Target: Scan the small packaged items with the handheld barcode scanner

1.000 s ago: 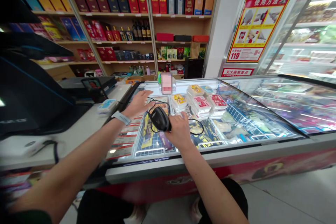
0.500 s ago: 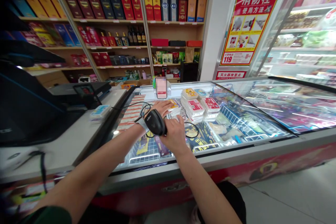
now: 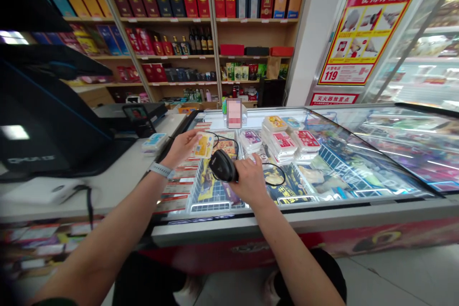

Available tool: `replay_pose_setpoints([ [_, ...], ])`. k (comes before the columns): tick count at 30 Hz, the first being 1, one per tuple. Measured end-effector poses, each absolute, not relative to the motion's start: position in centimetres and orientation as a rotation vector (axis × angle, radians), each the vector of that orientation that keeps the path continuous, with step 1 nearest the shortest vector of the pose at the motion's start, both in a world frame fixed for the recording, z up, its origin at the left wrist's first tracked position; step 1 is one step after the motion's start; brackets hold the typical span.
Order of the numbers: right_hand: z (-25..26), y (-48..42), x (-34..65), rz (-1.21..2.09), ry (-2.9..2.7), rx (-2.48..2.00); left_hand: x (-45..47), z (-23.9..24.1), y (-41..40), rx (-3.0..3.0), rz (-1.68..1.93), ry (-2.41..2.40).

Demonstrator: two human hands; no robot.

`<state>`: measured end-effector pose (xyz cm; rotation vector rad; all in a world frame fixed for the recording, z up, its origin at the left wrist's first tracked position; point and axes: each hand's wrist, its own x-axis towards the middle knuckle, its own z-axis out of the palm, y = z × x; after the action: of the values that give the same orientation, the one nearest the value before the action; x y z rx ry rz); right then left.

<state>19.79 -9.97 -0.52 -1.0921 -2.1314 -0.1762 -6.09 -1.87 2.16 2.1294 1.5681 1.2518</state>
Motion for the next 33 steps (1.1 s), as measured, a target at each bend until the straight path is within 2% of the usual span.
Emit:
replay_pose_setpoints([
  [14,-0.5,-10.1,19.2,-0.183,-2.294,-1.0,-5.2,1.3,-3.0,2.137,1.259,1.452],
  [33,-0.9,-9.7,19.3,-0.201,-2.33,-0.996,-5.1,1.5,-3.4,2.212,1.196,1.538],
])
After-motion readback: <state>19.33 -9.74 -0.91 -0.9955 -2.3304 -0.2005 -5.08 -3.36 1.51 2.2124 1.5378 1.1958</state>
